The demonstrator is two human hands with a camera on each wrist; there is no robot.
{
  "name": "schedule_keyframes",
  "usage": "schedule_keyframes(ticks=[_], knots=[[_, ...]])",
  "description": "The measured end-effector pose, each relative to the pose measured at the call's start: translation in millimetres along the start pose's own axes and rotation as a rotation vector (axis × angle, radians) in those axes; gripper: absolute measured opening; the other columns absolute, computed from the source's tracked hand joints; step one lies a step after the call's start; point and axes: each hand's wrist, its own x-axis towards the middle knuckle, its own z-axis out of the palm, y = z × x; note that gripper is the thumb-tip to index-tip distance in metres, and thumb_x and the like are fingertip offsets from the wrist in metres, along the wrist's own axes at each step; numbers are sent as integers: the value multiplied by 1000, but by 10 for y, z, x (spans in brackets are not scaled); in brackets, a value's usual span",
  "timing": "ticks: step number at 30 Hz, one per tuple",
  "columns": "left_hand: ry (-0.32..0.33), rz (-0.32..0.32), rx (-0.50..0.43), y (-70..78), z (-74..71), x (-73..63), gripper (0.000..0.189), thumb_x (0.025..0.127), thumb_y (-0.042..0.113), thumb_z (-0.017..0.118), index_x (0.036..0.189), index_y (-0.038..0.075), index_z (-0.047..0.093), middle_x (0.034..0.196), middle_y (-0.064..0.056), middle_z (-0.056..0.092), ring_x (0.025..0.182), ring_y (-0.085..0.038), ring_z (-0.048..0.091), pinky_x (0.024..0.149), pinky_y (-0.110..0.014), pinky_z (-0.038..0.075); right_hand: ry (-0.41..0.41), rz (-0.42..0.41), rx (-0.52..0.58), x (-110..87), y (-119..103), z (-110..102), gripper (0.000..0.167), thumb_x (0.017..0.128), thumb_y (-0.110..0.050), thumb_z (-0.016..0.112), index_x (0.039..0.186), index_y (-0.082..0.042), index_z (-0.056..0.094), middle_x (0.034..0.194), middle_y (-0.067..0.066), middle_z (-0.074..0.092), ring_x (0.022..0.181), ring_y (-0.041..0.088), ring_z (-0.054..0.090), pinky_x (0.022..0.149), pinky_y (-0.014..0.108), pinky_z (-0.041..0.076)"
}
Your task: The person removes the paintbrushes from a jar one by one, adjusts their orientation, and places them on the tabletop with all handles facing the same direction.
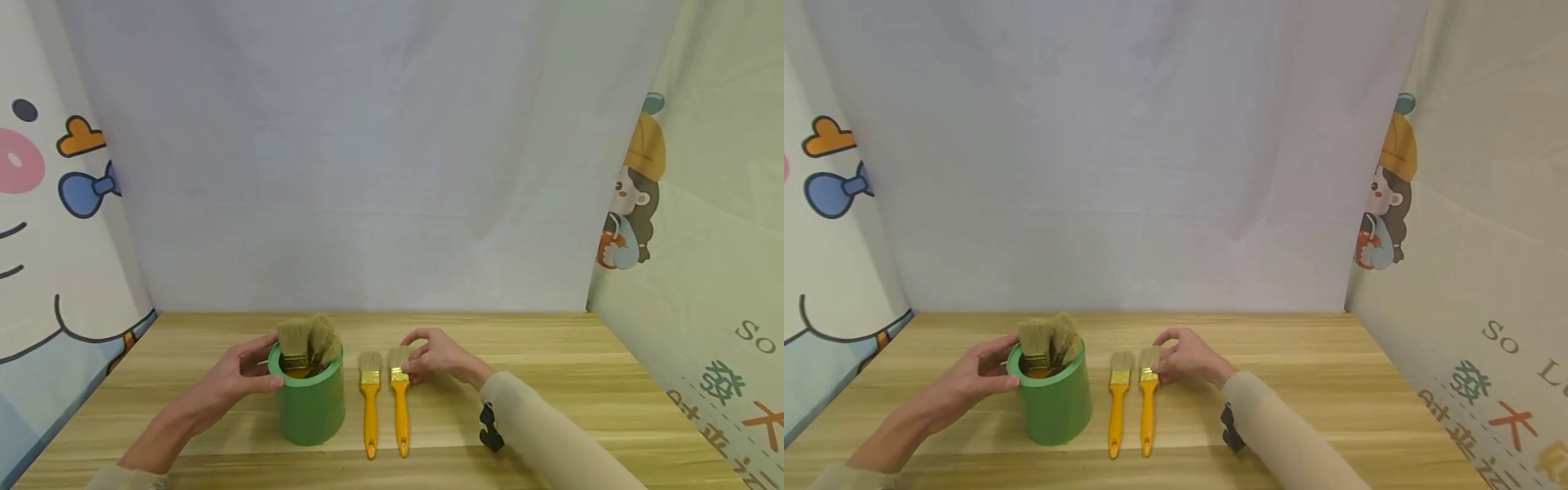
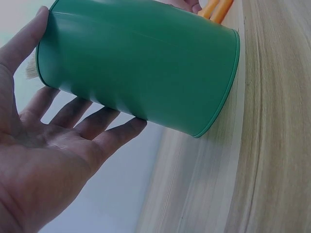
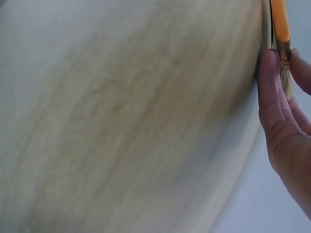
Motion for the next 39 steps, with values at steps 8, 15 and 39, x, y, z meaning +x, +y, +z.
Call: schedule_keyframes(ticks=[8, 15, 39], knots=[[4, -16, 0, 8, -5, -1, 91, 101, 12, 69, 165, -8, 8, 162, -38, 25, 138, -48, 48, 98, -34, 54, 28, -4, -110, 15, -24, 20, 42, 92, 4, 77, 130, 9, 59, 90, 12, 75, 74, 18, 69, 69, 33, 59], [4, -15, 4, 2, -2, -7, 91, 101, 12, 70, 165, -8, 9, 162, -38, 26, 138, -48, 48, 97, -34, 54, 51, -17, -227, 5, -33, 12, 42, 91, -1, 81, 128, 7, 64, 87, 8, 73, 73, 19, 64, 67, 28, 49], [-5, 8, -9, -3, 6, -10, 87, 102, 10, 68, 166, -5, 12, 162, -37, 29, 136, -44, 52, 98, -36, 54, 71, -69, -341, 47, 7, -18, 38, 86, -2, 86, 119, 7, 69, 83, 5, 66, 72, 15, 57, 70, 28, 48]])
